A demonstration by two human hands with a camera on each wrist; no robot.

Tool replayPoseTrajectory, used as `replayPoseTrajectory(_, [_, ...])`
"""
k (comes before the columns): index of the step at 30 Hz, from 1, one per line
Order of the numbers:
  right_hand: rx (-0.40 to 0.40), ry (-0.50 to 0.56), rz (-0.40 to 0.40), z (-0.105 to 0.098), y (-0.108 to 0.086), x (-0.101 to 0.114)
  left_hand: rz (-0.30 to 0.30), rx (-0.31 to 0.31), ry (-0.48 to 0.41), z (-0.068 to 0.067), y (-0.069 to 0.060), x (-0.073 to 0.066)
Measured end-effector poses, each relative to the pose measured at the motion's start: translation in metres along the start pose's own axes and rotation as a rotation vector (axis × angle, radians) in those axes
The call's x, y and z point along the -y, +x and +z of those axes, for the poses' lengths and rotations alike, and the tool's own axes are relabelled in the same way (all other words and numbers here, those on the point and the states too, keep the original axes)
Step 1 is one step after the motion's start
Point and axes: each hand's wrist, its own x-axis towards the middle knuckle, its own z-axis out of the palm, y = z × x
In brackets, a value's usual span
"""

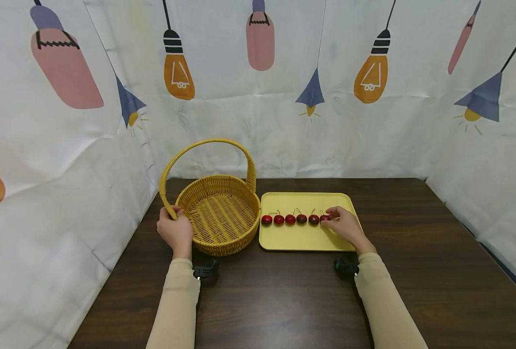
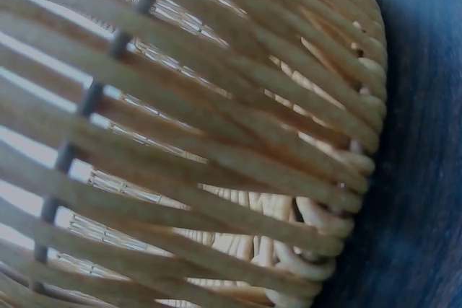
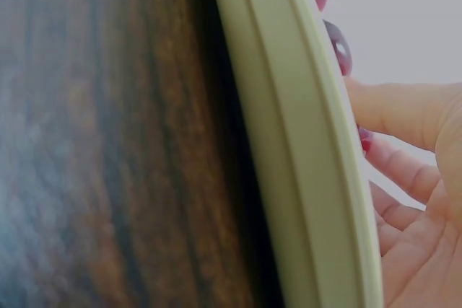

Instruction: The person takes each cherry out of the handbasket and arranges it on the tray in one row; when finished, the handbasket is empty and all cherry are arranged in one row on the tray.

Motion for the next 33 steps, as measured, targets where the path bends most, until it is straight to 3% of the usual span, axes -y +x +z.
replayPoseTrajectory(19, [-0.035, 0.009, -0.006, -0.002, -0.001, -0.01, 0.019, 0.007, 0.002, 0.008, 0.002, 0.003])
replayPoseTrajectory(23, [-0.025, 0.018, 0.0, -0.006, -0.003, -0.008, 0.025, -0.005, -0.024, 0.008, 0.004, -0.002])
replayPoseTrajectory(26, [-0.008, 0.044, 0.016, -0.008, -0.004, -0.006, 0.041, -0.014, -0.079, 0.002, 0.005, -0.014])
replayPoseTrajectory(29, [-0.042, 0.059, 0.026, -0.008, -0.006, -0.003, 0.119, -0.042, -0.151, -0.005, -0.001, -0.033])
replayPoseTrajectory(33, [-0.176, 0.098, -0.016, -0.006, -0.006, 0.006, 0.427, -0.161, -0.233, -0.007, -0.023, -0.065])
